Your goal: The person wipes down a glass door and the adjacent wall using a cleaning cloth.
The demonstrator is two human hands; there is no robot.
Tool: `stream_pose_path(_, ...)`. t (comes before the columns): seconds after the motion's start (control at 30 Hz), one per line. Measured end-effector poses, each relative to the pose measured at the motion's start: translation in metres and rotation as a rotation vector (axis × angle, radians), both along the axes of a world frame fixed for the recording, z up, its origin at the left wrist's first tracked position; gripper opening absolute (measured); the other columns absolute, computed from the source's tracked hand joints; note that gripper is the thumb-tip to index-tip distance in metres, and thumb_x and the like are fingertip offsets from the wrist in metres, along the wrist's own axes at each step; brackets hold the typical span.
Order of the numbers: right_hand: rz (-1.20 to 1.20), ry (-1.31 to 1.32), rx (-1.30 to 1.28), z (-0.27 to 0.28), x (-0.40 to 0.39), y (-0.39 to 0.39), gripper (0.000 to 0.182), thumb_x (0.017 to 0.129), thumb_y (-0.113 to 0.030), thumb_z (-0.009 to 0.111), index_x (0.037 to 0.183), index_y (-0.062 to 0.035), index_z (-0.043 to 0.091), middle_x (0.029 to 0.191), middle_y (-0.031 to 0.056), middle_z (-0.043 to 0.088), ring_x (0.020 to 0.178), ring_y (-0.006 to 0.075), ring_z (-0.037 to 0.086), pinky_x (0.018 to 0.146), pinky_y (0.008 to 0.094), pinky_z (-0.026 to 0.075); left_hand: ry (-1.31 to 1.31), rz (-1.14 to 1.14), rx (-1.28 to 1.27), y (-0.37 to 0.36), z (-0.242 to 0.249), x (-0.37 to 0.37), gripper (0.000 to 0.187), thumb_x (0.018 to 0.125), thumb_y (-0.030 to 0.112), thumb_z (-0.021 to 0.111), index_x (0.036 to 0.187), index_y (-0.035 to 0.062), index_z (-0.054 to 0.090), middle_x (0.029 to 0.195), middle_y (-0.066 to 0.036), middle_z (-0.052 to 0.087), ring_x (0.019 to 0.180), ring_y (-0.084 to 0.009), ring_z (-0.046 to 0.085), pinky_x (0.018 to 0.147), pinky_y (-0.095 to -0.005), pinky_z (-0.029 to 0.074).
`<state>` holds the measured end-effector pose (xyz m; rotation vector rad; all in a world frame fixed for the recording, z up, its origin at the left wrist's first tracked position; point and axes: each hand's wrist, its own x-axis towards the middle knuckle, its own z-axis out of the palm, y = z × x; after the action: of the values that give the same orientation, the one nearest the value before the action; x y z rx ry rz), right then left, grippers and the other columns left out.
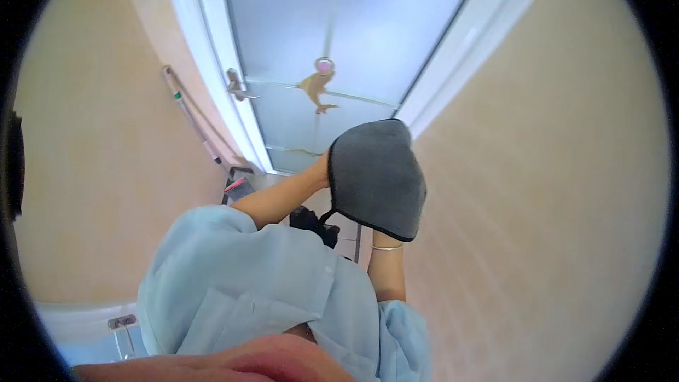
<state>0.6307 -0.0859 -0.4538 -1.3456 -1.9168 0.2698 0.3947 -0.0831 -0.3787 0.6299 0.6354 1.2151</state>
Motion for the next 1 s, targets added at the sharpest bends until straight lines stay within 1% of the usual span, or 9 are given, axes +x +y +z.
stream_pose_path(0.07, 0.024, -0.025, 0.002, 0.026, -0.025, -0.004, 0.052, 0.101, -0.035, 0.053, 0.143, -0.0052, 0.047, 0.146, 0.0143, 0.049, 0.136, 0.0287, 0.044, 0.114, 0.0411, 0.035, -0.055, 0.139, -0.058, -0.009, 0.031, -0.024, 0.032, 0.104, 0.03, 0.045, 0.125, 0.0104, 0.061, 0.114, -0.004, 0.067, 0.108, -0.0136, 0.06, 0.102, -0.0357, 0.045)
stream_pose_path(0.2, 0.046, -0.13, 0.032, 0.096, -0.088, -0.011, 0.051, 0.1, -0.036, 0.054, 0.141, -0.0064, 0.048, 0.143, 0.0135, 0.051, 0.135, 0.0285, 0.045, 0.114, 0.0413, 0.035, 0.181, 0.239, -0.015, -0.006, 0.054, -0.082, 0.032, 0.101, 0.016, 0.049, 0.129, 0.0028, 0.056, 0.125, -0.009, 0.061, 0.119, -0.0177, 0.056, 0.106, -0.0344, 0.041)
stream_pose_path(0.3, -0.036, -0.452, 0.066, 0.163, -0.143, -0.024, 0.051, 0.099, -0.036, 0.054, 0.14, -0.0073, 0.049, 0.141, 0.0128, 0.053, 0.135, 0.0284, 0.045, 0.114, 0.0414, 0.035, 0.367, 0.427, 0.339, -0.001, 0.042, -0.103, 0.034, 0.097, 0.007, 0.051, 0.13, 0.0026, 0.055, 0.128, -0.009, 0.059, 0.122, -0.019, 0.055, 0.108, -0.0351, 0.04)
stream_pose_path(0.37, -0.146, -0.775, 0.077, 0.203, -0.175, -0.027, 0.05, 0.099, -0.037, 0.055, 0.14, -0.0079, 0.05, 0.14, 0.0124, 0.054, 0.134, 0.0283, 0.045, 0.114, 0.0415, 0.035, 0.459, 0.369, 0.52, 0.001, 0.057, -0.114, 0.037, 0.093, 0.0, 0.055, 0.13, 0.0023, 0.054, 0.127, -0.008, 0.06, 0.121, -0.0204, 0.056, 0.104, -0.0353, 0.042)
stream_pose_path(0.43, -0.208, -0.796, 0.063, 0.227, -0.195, -0.02, 0.05, 0.099, -0.037, 0.055, 0.139, -0.0085, 0.051, 0.139, 0.012, 0.054, 0.134, 0.0282, 0.046, 0.114, 0.0416, 0.034, 0.593, 0.295, 0.676, -0.007, 0.089, -0.117, 0.038, 0.094, 0.0, 0.053, 0.132, 0.0016, 0.053, 0.129, -0.01, 0.059, 0.123, -0.0207, 0.054, 0.107, -0.0367, 0.04)
stream_pose_path(0.5, -0.203, -0.479, 0.055, 0.239, -0.199, -0.033, 0.046, 0.099, -0.035, 0.054, 0.136, -0.0083, 0.052, 0.136, 0.0111, 0.056, 0.131, 0.0274, 0.048, 0.112, 0.0409, 0.036, 0.607, 0.2, 0.873, -0.037, 0.12, -0.122, 0.039, 0.091, -0.001, 0.055, 0.13, 0.0015, 0.055, 0.128, -0.012, 0.06, 0.122, -0.0225, 0.055, 0.107, -0.0369, 0.04)
stream_pose_path(0.67, 0.465, 1.109, 0.17, 0.147, -0.137, 0.053, 0.042, 0.1, -0.025, 0.053, 0.136, -0.0056, 0.046, 0.131, 0.0089, 0.056, 0.124, 0.0252, 0.052, 0.107, 0.0372, 0.041, 0.64, 0.048, 1.052, -0.046, 0.126, -0.107, 0.04, 0.085, -0.005, 0.058, 0.124, 0.0025, 0.06, 0.124, -0.014, 0.061, 0.118, -0.0278, 0.057, 0.103, -0.0379, 0.042)
stream_pose_path(0.77, -0.279, 0.164, 0.638, 0.214, -0.123, 0.068, 0.041, 0.1, -0.031, 0.055, 0.132, -0.0056, 0.054, 0.133, 0.0113, 0.056, 0.123, 0.0289, 0.052, 0.111, 0.0434, 0.038, 0.691, -0.032, 1.003, -0.044, 0.119, -0.095, 0.039, 0.085, -0.005, 0.058, 0.123, 0.0027, 0.06, 0.121, -0.013, 0.062, 0.115, -0.0282, 0.059, 0.101, -0.0384, 0.043)
stream_pose_path(1.0, 0.301, 1.022, 0.554, 0.361, -0.081, 0.199, 0.046, 0.101, -0.044, 0.046, 0.131, -0.0105, 0.055, 0.13, 0.009, 0.058, 0.119, 0.0264, 0.054, 0.107, 0.0423, 0.04, 0.731, -0.027, 0.987, -0.029, 0.111, -0.057, 0.031, 0.09, 0.002, 0.058, 0.121, 0.0036, 0.062, 0.118, -0.012, 0.064, 0.111, -0.0262, 0.061, 0.098, -0.0361, 0.046)
